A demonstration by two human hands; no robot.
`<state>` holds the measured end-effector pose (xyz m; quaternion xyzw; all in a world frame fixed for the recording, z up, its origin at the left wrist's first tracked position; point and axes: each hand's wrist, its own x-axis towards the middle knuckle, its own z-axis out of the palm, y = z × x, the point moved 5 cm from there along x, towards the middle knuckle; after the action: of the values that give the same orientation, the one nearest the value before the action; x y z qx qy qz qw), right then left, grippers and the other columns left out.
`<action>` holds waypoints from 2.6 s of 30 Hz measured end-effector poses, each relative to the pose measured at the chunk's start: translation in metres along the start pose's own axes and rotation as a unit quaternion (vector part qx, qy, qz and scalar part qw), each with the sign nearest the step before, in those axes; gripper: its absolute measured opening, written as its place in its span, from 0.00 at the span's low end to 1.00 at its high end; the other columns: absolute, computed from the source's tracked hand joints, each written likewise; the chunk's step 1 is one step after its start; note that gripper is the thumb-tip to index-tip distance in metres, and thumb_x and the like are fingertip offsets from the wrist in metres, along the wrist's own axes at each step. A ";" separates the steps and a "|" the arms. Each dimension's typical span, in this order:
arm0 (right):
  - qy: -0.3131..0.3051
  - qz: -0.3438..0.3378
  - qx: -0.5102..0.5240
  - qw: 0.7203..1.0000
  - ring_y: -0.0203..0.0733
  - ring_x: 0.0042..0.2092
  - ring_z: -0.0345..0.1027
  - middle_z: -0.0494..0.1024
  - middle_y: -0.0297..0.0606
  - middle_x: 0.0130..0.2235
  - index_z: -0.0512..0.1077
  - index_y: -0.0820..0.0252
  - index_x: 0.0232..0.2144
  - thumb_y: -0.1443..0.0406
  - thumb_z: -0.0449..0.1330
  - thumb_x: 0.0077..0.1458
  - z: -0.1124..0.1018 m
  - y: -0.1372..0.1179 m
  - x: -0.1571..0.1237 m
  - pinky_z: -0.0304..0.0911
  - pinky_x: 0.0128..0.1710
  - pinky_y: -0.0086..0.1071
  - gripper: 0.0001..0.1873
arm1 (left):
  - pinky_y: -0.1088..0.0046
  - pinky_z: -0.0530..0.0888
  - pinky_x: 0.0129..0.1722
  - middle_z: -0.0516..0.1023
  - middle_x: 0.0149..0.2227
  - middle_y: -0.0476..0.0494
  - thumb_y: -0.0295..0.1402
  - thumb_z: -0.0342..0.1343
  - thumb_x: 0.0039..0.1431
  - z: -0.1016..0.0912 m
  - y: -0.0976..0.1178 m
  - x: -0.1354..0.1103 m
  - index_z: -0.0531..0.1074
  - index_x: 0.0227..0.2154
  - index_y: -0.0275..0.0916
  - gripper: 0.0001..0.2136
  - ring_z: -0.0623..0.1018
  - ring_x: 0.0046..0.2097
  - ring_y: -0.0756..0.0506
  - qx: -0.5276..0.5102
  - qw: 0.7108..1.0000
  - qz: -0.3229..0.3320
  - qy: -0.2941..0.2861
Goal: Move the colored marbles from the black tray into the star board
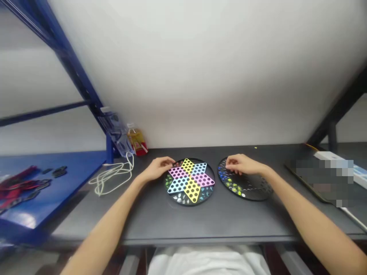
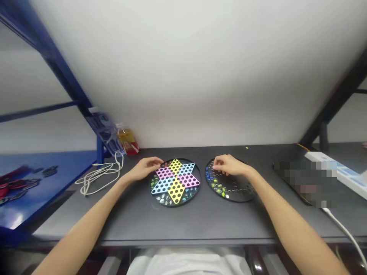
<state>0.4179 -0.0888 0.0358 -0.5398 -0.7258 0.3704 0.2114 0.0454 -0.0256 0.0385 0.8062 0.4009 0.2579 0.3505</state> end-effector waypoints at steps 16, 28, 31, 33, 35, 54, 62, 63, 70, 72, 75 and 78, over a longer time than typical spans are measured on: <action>0.033 -0.010 -0.050 0.998 0.36 0.22 0.66 0.75 0.35 0.23 0.74 0.61 0.31 0.55 0.59 0.52 0.003 -0.002 0.002 0.60 0.22 0.28 0.14 | 0.77 0.68 0.20 0.78 0.33 0.47 0.30 0.55 0.47 -0.006 -0.004 -0.004 0.71 0.42 0.38 0.16 0.73 0.21 0.52 0.030 0.998 -0.052 0.037; 0.076 -0.133 -0.116 0.981 0.36 0.26 0.67 0.76 0.33 0.24 0.75 0.59 0.32 0.60 0.56 0.56 0.042 -0.068 -0.008 0.58 0.29 0.28 0.10 | 0.75 0.73 0.26 0.77 0.33 0.49 0.35 0.54 0.53 -0.010 0.001 -0.006 0.68 0.42 0.39 0.13 0.77 0.28 0.49 0.050 0.996 -0.034 0.063; 0.046 -0.151 -0.192 0.969 0.38 0.27 0.68 0.78 0.35 0.27 0.76 0.57 0.33 0.62 0.56 0.57 0.063 -0.085 -0.013 0.57 0.30 0.29 0.09 | 0.78 0.72 0.22 0.76 0.38 0.46 0.31 0.52 0.52 -0.008 0.001 -0.007 0.67 0.47 0.40 0.18 0.77 0.26 0.51 0.034 0.998 -0.032 0.052; 0.040 -0.156 -0.256 0.953 0.40 0.29 0.70 0.79 0.38 0.28 0.76 0.56 0.32 0.62 0.56 0.58 0.070 -0.091 -0.015 0.57 0.31 0.30 0.10 | 0.80 0.68 0.16 0.75 0.46 0.42 0.27 0.51 0.48 -0.007 0.001 -0.009 0.63 0.51 0.41 0.23 0.74 0.22 0.53 0.012 0.998 -0.051 0.027; 0.039 -0.145 -0.296 0.943 0.43 0.30 0.71 0.79 0.40 0.29 0.77 0.56 0.32 0.61 0.56 0.58 0.071 -0.093 -0.016 0.56 0.31 0.31 0.10 | 0.81 0.66 0.12 0.73 0.51 0.39 0.24 0.50 0.45 -0.007 0.002 -0.011 0.61 0.52 0.42 0.26 0.72 0.18 0.55 -0.003 0.998 -0.065 0.001; 0.038 -0.035 0.512 0.858 0.31 0.21 0.54 0.68 0.31 0.24 0.66 0.59 0.30 0.57 0.59 0.48 0.037 -0.057 0.009 0.40 0.17 0.26 0.12 | 0.81 0.66 0.11 0.71 0.56 0.35 0.23 0.50 0.40 -0.003 0.011 -0.013 0.60 0.49 0.42 0.28 0.71 0.16 0.56 -0.008 0.997 -0.076 -0.013; 0.136 -0.067 -0.105 0.983 0.35 0.24 0.59 0.67 0.32 0.20 0.73 0.60 0.28 0.60 0.60 0.51 0.056 -0.075 0.007 0.50 0.26 0.29 0.08 | 0.81 0.68 0.15 0.72 0.53 0.36 0.23 0.49 0.39 -0.001 0.010 -0.012 0.61 0.51 0.40 0.29 0.73 0.21 0.54 -0.013 0.997 -0.071 -0.010; 0.133 -0.070 -0.186 0.971 0.38 0.27 0.63 0.71 0.34 0.23 0.74 0.60 0.31 0.61 0.60 0.52 0.059 -0.078 0.005 0.53 0.29 0.30 0.08 | 0.81 0.68 0.15 0.73 0.53 0.36 0.23 0.49 0.39 -0.001 0.011 -0.011 0.62 0.51 0.40 0.29 0.73 0.22 0.54 -0.011 0.998 -0.066 -0.007; 0.071 -0.031 -0.394 0.916 0.49 0.38 0.73 0.79 0.48 0.37 0.75 0.60 0.40 0.63 0.52 0.59 0.073 -0.084 0.002 0.58 0.37 0.35 0.14 | 0.81 0.69 0.17 0.74 0.51 0.39 0.24 0.49 0.40 -0.003 0.011 -0.012 0.64 0.50 0.40 0.29 0.75 0.25 0.52 -0.014 0.998 -0.062 0.006; 0.067 -0.030 -0.378 0.923 0.49 0.39 0.73 0.79 0.47 0.37 0.76 0.59 0.40 0.62 0.52 0.59 0.072 -0.082 0.003 0.58 0.37 0.35 0.14 | 0.81 0.69 0.16 0.74 0.50 0.39 0.24 0.50 0.40 -0.003 0.009 -0.012 0.64 0.51 0.40 0.29 0.74 0.24 0.53 -0.017 0.998 -0.067 0.011; 0.074 -0.024 -0.335 0.939 0.48 0.40 0.72 0.79 0.44 0.36 0.75 0.57 0.40 0.61 0.54 0.57 0.070 -0.076 0.006 0.58 0.36 0.33 0.13 | 0.81 0.67 0.14 0.75 0.48 0.39 0.25 0.48 0.42 -0.003 0.002 -0.011 0.64 0.51 0.40 0.28 0.71 0.20 0.55 -0.026 0.997 -0.073 0.021; 0.097 -0.026 -0.294 0.951 0.44 0.35 0.70 0.78 0.41 0.33 0.75 0.57 0.38 0.61 0.56 0.55 0.068 -0.071 0.007 0.56 0.33 0.32 0.11 | 0.79 0.67 0.13 0.76 0.46 0.40 0.26 0.47 0.45 -0.004 -0.004 -0.010 0.65 0.50 0.40 0.26 0.69 0.17 0.56 -0.033 0.997 -0.066 0.030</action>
<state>0.3229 -0.1132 0.0466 -0.5922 -0.7924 0.0808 0.1222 0.0352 -0.0302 0.0369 0.7579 0.4550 0.2710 0.3811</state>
